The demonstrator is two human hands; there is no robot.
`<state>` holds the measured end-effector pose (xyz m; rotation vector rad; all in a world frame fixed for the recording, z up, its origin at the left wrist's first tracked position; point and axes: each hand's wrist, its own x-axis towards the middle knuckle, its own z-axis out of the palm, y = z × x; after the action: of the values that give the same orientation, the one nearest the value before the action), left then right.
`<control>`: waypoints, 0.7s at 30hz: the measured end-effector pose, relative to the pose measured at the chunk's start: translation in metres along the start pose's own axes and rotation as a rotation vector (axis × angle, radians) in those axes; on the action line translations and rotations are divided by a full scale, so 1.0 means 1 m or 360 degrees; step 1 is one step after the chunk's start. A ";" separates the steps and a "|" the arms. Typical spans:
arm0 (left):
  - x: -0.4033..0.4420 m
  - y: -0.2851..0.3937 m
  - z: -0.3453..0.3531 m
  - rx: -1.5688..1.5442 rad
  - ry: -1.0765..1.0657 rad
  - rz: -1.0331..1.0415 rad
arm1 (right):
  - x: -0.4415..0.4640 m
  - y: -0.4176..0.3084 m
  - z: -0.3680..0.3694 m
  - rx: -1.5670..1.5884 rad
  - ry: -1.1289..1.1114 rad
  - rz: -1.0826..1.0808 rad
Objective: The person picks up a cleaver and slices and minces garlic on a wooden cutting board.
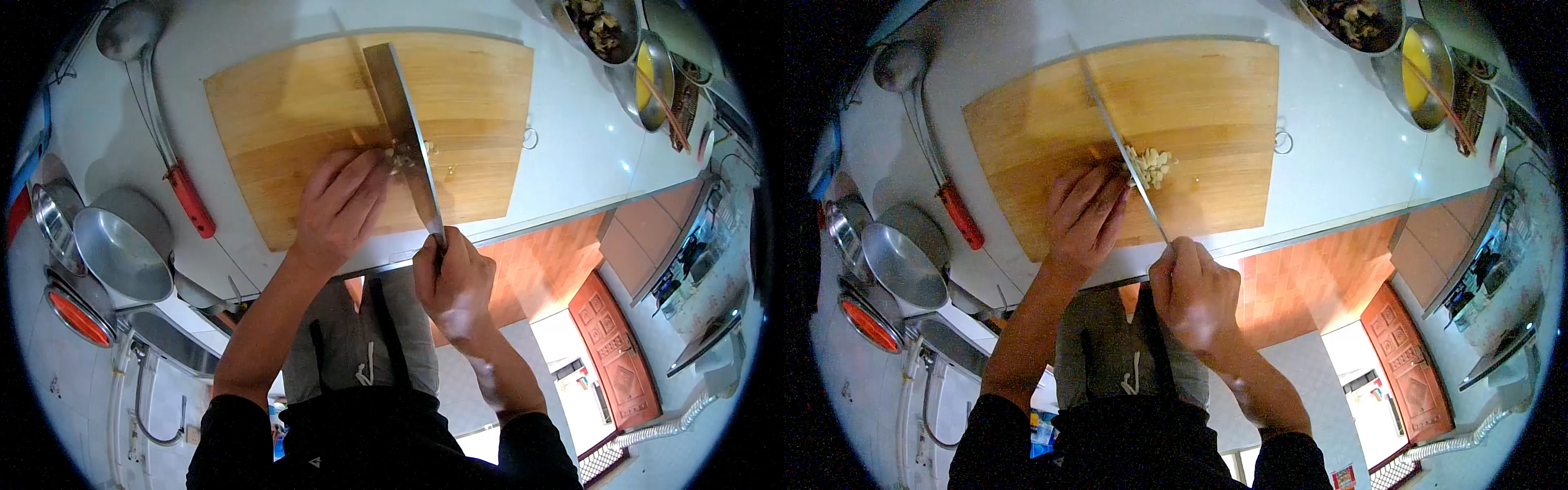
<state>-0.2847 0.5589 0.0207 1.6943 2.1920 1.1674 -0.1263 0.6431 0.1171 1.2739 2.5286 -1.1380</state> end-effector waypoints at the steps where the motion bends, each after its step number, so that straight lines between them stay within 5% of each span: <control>1: 0.000 -0.001 0.000 0.0010 -0.0008 0.0021 | 0.001 0.000 0.000 0.0045 0.0016 -0.0004; 21: -0.001 -0.001 0.000 -0.0031 0.0013 -0.0021 | -0.010 0.002 -0.007 0.0113 0.0024 -0.0079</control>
<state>-0.2849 0.5582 0.0193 1.6675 2.1860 1.1907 -0.1167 0.6414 0.1247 1.2461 2.5662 -1.2436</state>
